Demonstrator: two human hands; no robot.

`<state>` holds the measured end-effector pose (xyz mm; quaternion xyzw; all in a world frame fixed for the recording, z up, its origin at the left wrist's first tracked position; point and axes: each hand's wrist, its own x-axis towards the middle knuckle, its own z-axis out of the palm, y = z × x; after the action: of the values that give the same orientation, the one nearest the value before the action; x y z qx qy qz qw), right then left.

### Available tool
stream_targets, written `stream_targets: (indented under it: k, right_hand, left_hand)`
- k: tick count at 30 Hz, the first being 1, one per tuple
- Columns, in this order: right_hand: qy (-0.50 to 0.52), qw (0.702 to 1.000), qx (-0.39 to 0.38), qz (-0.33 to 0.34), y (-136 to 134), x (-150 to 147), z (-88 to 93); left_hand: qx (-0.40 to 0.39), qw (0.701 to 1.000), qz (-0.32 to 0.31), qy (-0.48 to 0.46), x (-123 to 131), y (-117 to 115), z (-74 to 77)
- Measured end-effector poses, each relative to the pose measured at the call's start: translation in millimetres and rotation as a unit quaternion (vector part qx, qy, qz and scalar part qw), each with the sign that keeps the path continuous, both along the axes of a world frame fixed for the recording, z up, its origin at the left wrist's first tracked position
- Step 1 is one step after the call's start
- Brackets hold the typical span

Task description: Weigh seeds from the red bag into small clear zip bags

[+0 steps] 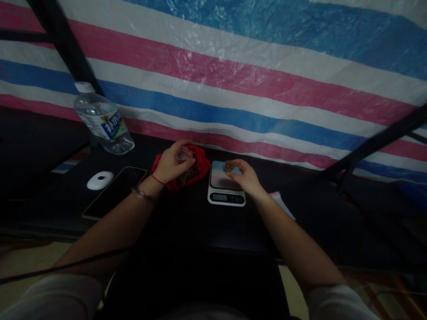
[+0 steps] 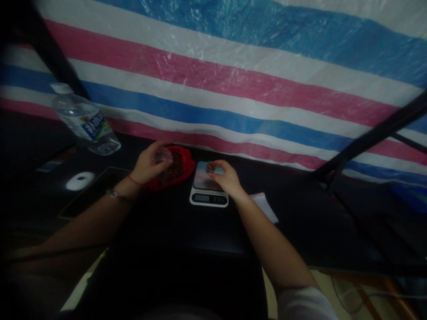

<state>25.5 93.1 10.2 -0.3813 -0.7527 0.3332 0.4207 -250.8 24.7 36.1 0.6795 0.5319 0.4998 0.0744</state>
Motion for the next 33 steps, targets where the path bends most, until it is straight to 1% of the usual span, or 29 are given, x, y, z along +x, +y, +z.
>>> stream_targets:
  k: [3,6,12,15,18,20,22,24,26,29,31,33]
  right_hand:
    - [0.000,1.000,-0.002,-0.021,3.1,15.0,-11.8]
    - [-0.032,0.998,0.008,-0.045,0.7,21.3,-18.9]
    - [-0.105,0.990,0.061,-0.064,-0.7,22.7,-28.8]
    - [-0.114,0.987,0.080,-0.075,1.6,25.9,-32.3]
    - [-0.081,0.983,0.114,-0.116,-2.1,31.0,-27.4]
    - [-0.042,0.975,0.156,-0.152,-10.3,32.7,-18.9]
    - [-0.004,0.966,0.204,-0.159,-22.6,31.4,-8.3]
    - [0.020,0.963,0.237,-0.125,-37.3,27.3,1.5]
    - [0.018,0.970,0.235,-0.057,-51.4,21.4,8.7]
    - [-0.030,0.984,0.163,0.070,-66.0,12.8,14.0]
    - [-0.073,0.981,0.107,0.146,-69.9,8.7,15.0]
    - [-0.107,0.972,0.071,0.196,-70.2,6.3,14.8]
  left_hand:
    - [-0.009,0.999,-0.034,0.014,10.1,-3.5,0.1]
    - [-0.021,0.998,-0.060,0.024,16.9,-6.1,0.4]
    - [-0.019,0.997,-0.065,0.046,21.3,-7.3,-1.9]
    - [-0.021,0.996,-0.071,0.048,23.2,-7.5,-3.9]
    - [-0.021,0.995,-0.074,0.061,26.8,-8.7,-4.5]
    - [-0.019,0.994,-0.081,0.072,31.3,-10.5,-3.3]
    - [-0.023,0.991,-0.104,0.085,38.2,-13.4,-1.2]
    - [-0.035,0.985,-0.139,0.101,47.2,-17.1,0.8]
    - [-0.050,0.977,-0.170,0.118,57.1,-21.2,1.8]
    - [-0.075,0.964,-0.191,0.169,70.8,-26.7,1.0]
    - [-0.088,0.953,-0.196,0.215,78.5,-29.5,0.0]
    - [-0.092,0.941,-0.199,0.256,85.0,-31.3,-0.9]
